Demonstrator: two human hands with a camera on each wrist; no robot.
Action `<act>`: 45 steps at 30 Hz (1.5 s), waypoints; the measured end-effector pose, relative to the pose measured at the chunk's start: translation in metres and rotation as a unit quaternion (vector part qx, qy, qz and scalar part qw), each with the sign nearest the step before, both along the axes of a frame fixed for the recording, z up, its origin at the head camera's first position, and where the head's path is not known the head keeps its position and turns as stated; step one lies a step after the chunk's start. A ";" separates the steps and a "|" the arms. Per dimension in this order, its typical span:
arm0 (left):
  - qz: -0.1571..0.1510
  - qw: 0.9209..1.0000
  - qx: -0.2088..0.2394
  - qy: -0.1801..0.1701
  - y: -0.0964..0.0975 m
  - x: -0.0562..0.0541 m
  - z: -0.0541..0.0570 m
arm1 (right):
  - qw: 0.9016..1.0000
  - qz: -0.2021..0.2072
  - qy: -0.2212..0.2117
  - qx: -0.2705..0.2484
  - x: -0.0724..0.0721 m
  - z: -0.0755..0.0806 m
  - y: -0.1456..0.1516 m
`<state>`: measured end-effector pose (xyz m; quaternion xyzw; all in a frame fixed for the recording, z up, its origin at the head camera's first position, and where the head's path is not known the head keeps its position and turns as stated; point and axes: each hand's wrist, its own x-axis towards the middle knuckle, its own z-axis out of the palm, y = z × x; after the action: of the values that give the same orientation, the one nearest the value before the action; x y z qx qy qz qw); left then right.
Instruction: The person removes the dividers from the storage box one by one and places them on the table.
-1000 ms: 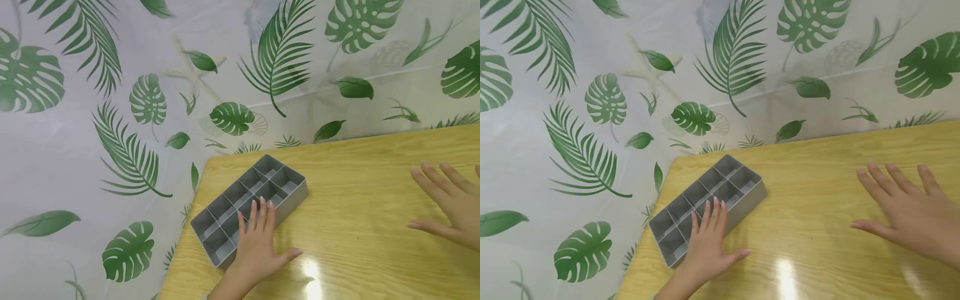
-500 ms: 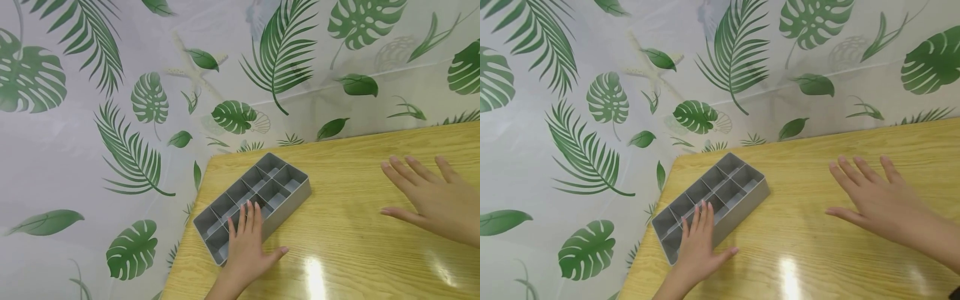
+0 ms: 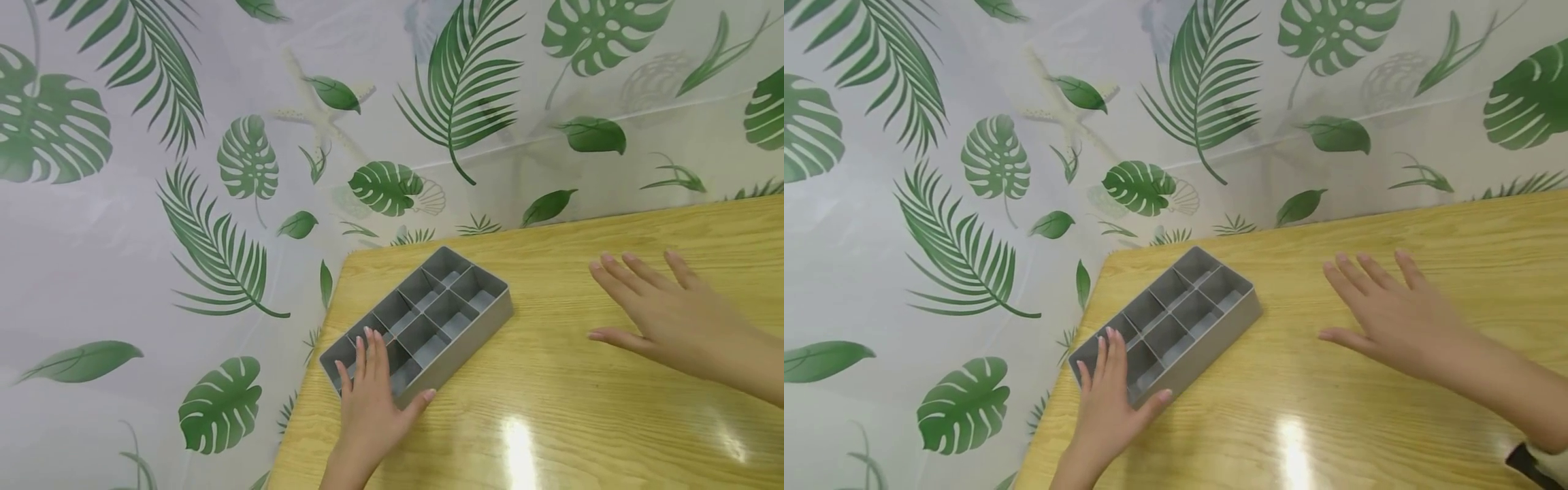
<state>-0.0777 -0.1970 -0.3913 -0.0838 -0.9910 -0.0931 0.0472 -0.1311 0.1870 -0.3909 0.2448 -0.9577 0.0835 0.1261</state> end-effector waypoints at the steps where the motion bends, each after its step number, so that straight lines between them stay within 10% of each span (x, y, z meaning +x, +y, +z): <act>1: 0.006 1.000 0.004 -0.001 -0.001 0.000 0.001 | 1.000 0.000 0.000 0.001 -0.001 0.001 -0.002; 18: 0.083 0.993 0.089 -0.001 -0.029 0.008 0.001 | 0.994 0.031 -0.099 -0.039 -0.028 0.019 -0.046; 35: 0.214 0.944 0.227 -0.103 -0.059 0.024 0.001 | 0.991 0.053 -0.107 -0.062 -0.061 0.011 -0.089; 45: 0.153 0.957 0.214 -0.124 -0.072 0.023 -0.008 | 0.988 0.043 -0.134 -0.056 -0.085 0.004 -0.102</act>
<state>-0.0546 -0.2685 -0.3993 0.0931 -0.9468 -0.3047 -0.0451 -0.2162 0.0851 -0.3865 0.2645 -0.9485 0.1740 0.0060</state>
